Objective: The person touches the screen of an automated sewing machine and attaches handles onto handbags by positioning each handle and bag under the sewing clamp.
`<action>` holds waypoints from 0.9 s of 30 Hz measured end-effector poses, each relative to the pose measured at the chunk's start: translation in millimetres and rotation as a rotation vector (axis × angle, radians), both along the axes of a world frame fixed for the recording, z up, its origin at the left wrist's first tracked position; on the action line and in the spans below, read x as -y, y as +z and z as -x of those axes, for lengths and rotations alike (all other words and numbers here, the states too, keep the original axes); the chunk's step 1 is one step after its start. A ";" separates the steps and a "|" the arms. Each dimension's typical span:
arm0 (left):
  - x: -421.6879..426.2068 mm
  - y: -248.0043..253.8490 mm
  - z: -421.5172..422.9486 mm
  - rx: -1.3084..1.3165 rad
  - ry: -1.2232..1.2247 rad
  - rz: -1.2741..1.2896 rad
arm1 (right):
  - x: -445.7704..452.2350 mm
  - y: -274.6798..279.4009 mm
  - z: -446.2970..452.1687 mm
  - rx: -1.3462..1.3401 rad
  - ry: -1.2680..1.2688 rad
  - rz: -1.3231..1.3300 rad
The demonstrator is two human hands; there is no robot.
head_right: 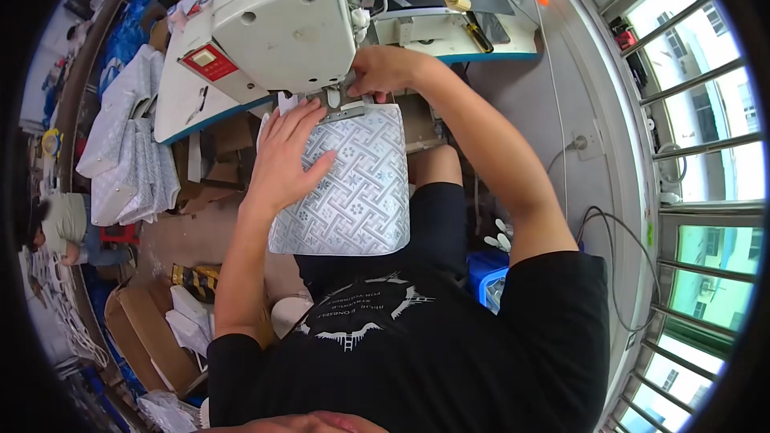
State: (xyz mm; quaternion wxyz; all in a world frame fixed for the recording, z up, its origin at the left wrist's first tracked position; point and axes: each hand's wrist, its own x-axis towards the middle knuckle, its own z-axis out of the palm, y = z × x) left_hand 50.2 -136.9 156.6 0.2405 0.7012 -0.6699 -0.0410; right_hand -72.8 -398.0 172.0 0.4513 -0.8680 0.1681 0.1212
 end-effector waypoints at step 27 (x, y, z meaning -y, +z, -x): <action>-201.7 -142.5 29.3 -1.699 0.556 0.079 | -79.0 58.7 47.3 1.250 -0.578 -0.552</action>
